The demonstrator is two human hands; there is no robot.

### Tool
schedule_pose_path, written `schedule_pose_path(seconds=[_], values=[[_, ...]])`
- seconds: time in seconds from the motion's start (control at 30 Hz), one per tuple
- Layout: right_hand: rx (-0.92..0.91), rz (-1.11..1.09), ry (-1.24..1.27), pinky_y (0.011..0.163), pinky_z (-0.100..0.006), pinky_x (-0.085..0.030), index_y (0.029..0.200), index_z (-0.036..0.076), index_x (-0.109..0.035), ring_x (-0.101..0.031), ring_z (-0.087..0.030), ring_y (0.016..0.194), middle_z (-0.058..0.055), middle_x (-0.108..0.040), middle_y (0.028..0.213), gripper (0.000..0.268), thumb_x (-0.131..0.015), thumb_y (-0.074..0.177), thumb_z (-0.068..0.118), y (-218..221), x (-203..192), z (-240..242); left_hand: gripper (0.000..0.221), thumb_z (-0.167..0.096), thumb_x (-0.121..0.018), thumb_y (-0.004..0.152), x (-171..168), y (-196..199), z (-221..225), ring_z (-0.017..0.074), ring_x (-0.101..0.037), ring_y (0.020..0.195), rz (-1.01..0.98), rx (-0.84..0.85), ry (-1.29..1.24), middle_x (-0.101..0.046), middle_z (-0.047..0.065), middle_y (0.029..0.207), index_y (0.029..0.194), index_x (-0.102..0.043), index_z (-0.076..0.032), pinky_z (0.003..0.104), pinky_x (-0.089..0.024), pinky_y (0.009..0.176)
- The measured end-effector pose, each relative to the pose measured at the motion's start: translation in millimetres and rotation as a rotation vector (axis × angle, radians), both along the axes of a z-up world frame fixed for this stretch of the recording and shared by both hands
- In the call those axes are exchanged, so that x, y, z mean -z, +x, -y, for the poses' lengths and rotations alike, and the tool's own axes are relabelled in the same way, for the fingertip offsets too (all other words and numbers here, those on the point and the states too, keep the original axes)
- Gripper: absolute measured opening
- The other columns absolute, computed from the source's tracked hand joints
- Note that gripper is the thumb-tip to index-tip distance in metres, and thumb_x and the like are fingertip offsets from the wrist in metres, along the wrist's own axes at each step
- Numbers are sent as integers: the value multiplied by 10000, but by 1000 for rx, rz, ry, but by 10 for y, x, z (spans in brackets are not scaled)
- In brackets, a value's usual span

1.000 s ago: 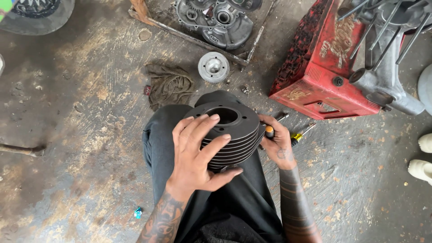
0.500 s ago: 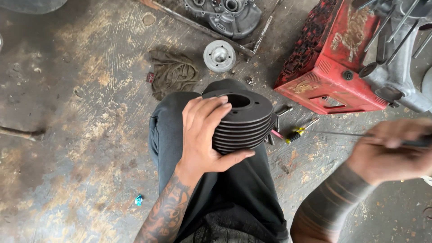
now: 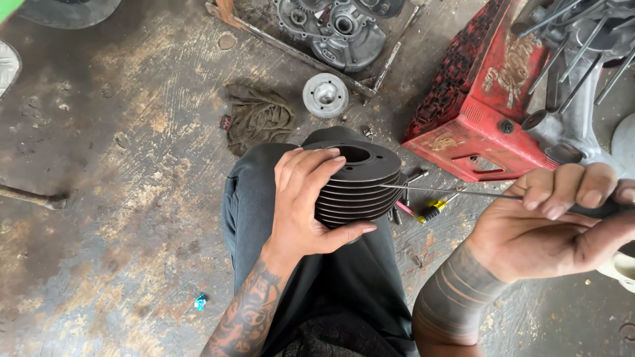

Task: Cleaning the cooling fins of a motorcycle cylinder block using a screwdriver to remove debris.

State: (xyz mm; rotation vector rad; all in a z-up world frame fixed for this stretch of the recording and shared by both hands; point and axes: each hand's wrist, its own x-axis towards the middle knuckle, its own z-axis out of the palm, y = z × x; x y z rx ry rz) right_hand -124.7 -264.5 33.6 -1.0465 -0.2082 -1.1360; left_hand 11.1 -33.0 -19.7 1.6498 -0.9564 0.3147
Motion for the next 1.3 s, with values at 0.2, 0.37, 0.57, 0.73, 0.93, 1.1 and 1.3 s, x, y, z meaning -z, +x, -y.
schedule_pose_path(seconds=[0.2,0.37,0.57,0.73,0.93,1.1,1.3], values=[[-33,58,66,769,-166,-305,1109,143,-533,-363,20,810,84,-568,1077,147,-543,1117,290,-99,1,137,870,-530,-904,663,51,-32,0,346,-566,1296,-9,2,6,-600,131,1356,1325,-567,-76,643,-316,1237],[35,40,-45,742,-188,-404,1239,175,-624,-449,-6,802,62,-577,1085,246,-517,1158,381,4,28,53,898,-524,-912,652,59,-38,11,366,-552,1319,-42,-7,-4,-573,148,1371,1339,-549,-74,677,-311,1254],[110,-58,-114,751,-212,-405,1257,216,-574,-486,-43,848,42,-560,1117,218,-497,1174,403,63,-1,-123,1042,-507,-945,627,76,-88,10,454,-433,1460,-146,-27,-40,-468,187,1471,1421,-440,-60,658,-327,1277],[90,-163,-100,832,-297,-566,1196,199,-571,-665,-147,945,-12,-652,1102,214,-601,1121,398,49,102,-163,1148,-539,-934,607,102,-123,13,507,-316,1548,-236,-38,-55,-372,208,1556,1489,-364,-75,670,-308,1294],[-27,-474,-180,720,-279,-610,1092,101,-599,-672,-185,830,-94,-648,980,80,-593,1014,119,-44,287,-112,1189,-502,-964,597,129,-128,4,529,-288,1568,-226,-13,-70,-352,207,1574,1508,-330,-75,689,-295,1309],[-85,-527,57,604,-314,-555,1040,21,-635,-658,-200,768,-124,-664,966,149,-596,1074,162,-25,417,-103,1207,-470,-980,589,155,-126,-2,488,-344,1555,-226,-1,-96,-380,172,1569,1516,-302,-99,648,-318,1319],[-4,-526,9,613,-294,-583,1099,43,-625,-687,-198,710,-117,-688,892,154,-614,1074,195,-69,481,-189,1144,-411,-985,573,173,-125,-1,465,-372,1529,-274,19,-156,-345,242,1584,1450,-319,-103,600,-355,1286]])
